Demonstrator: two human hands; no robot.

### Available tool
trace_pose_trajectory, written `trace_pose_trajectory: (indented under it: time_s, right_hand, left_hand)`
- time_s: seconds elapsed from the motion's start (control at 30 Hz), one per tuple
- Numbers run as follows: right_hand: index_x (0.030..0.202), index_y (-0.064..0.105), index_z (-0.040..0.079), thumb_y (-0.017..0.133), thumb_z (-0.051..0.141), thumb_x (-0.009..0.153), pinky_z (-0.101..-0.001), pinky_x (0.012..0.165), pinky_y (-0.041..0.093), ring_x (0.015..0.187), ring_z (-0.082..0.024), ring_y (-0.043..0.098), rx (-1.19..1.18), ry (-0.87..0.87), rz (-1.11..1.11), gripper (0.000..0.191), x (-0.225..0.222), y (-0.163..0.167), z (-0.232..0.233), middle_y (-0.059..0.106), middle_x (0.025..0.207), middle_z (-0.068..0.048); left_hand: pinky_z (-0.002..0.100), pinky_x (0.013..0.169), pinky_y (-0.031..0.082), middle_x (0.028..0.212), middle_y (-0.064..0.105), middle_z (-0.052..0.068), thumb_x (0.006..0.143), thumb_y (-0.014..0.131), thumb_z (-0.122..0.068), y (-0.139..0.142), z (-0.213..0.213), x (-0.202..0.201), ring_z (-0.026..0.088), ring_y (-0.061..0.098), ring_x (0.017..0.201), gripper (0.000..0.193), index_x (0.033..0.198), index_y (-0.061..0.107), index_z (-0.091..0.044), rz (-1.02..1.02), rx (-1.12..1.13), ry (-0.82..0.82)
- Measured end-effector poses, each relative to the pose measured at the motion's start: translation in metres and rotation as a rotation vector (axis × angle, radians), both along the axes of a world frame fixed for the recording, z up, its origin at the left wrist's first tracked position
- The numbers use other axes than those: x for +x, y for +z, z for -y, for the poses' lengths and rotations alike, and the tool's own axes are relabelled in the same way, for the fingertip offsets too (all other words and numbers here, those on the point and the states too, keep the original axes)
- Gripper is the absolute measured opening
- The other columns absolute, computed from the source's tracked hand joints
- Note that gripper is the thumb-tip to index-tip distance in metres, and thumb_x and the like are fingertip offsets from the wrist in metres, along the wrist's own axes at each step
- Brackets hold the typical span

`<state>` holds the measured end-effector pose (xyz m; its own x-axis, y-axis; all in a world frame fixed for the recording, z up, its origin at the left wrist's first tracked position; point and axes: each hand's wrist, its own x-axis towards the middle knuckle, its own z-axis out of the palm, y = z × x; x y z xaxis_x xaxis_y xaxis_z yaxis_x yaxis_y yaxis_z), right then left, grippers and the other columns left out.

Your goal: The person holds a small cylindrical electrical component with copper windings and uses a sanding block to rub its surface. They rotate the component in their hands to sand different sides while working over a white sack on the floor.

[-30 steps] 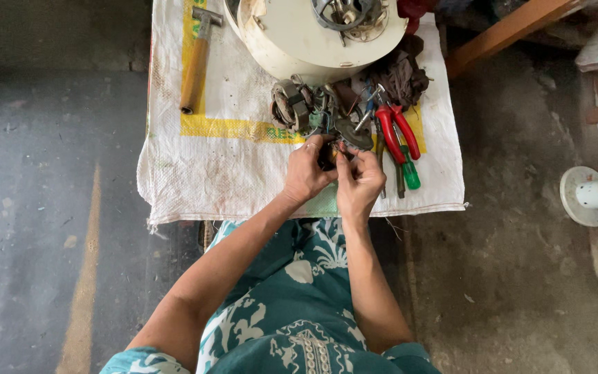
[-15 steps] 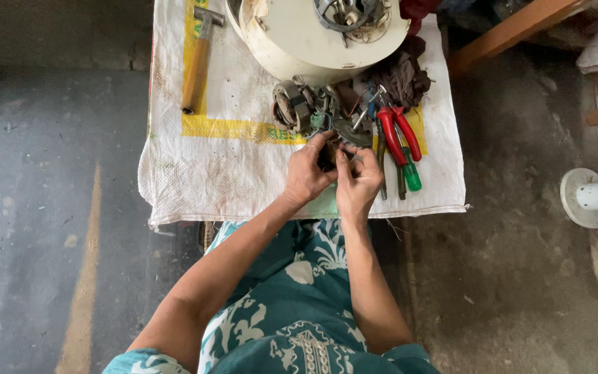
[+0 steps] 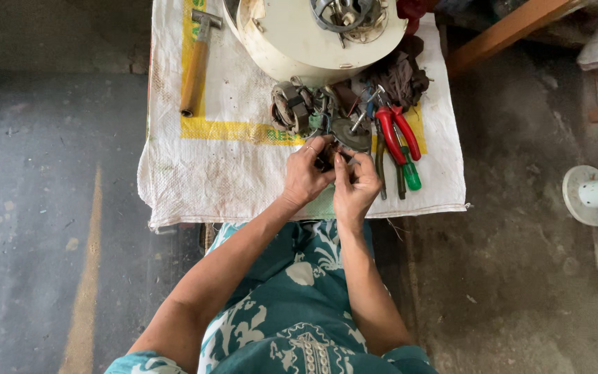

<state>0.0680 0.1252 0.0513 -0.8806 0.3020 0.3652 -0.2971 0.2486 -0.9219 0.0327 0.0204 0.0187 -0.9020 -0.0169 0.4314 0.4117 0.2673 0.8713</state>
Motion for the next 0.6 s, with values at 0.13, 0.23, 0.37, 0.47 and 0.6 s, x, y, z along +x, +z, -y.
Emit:
trace_pose_trajectory:
  time_s: [0.13, 0.23, 0.37, 0.47, 0.6]
  right_hand:
    - [0.112, 0.068, -0.001, 0.074, 0.008, 0.099, -0.0209, 0.055, 0.032, 0.062, -0.001, 0.047, 0.041, -0.009, 0.045, 0.016, 0.001, 0.0018, 0.0018, 0.063, 0.072, 0.003]
    - [0.112, 0.067, 0.0, 0.075, 0.01, 0.097, -0.022, 0.051, 0.028, 0.055, -0.002, 0.043, 0.078, -0.036, 0.089, 0.021, 0.0, 0.0033, 0.0035, 0.056, 0.062, 0.003]
    - [0.113, 0.066, 0.001, 0.074, 0.009, 0.099, -0.0222, 0.053, 0.033, 0.059, -0.003, 0.051, 0.091, 0.002, 0.081, 0.018, 0.0001, 0.0066, 0.0016, 0.067, 0.071, 0.0]
    - [0.11, 0.066, 0.002, 0.073, 0.008, 0.097, -0.0219, 0.051, 0.037, 0.058, -0.004, 0.058, 0.114, -0.016, 0.137, 0.016, -0.0002, 0.008, 0.0002, 0.073, 0.074, -0.001]
    - [0.108, 0.067, 0.002, 0.073, 0.007, 0.096, -0.0228, 0.051, 0.037, 0.056, -0.005, 0.057, 0.107, -0.03, 0.147, 0.014, -0.0037, 0.0081, 0.0014, 0.073, 0.074, -0.001]
  left_hand:
    - [0.043, 0.081, 0.058, 0.111, 0.07, 0.016, 0.078, 0.083, -0.018, -0.0004, 0.0009, 0.0, 0.039, 0.07, 0.097, 0.053, 0.124, 0.062, -0.006, -0.014, 0.012, 0.006]
    - [0.043, 0.081, 0.058, 0.111, 0.07, 0.015, 0.08, 0.081, -0.017, 0.0006, 0.0015, 0.0008, 0.039, 0.07, 0.097, 0.051, 0.126, 0.063, -0.007, 0.006, 0.016, 0.003]
    - [0.043, 0.081, 0.058, 0.111, 0.071, 0.015, 0.078, 0.081, -0.018, 0.0031, 0.0022, 0.0005, 0.038, 0.071, 0.096, 0.051, 0.124, 0.063, -0.008, 0.031, 0.019, 0.003]
    - [0.042, 0.078, 0.058, 0.11, 0.071, 0.016, 0.076, 0.082, -0.018, 0.005, 0.0025, 0.0008, 0.038, 0.071, 0.093, 0.051, 0.122, 0.062, -0.008, 0.086, 0.021, -0.012]
    - [0.042, 0.078, 0.058, 0.109, 0.07, 0.015, 0.078, 0.083, -0.019, 0.005, 0.0045, 0.001, 0.038, 0.071, 0.093, 0.046, 0.119, 0.062, -0.009, 0.084, 0.034, -0.016]
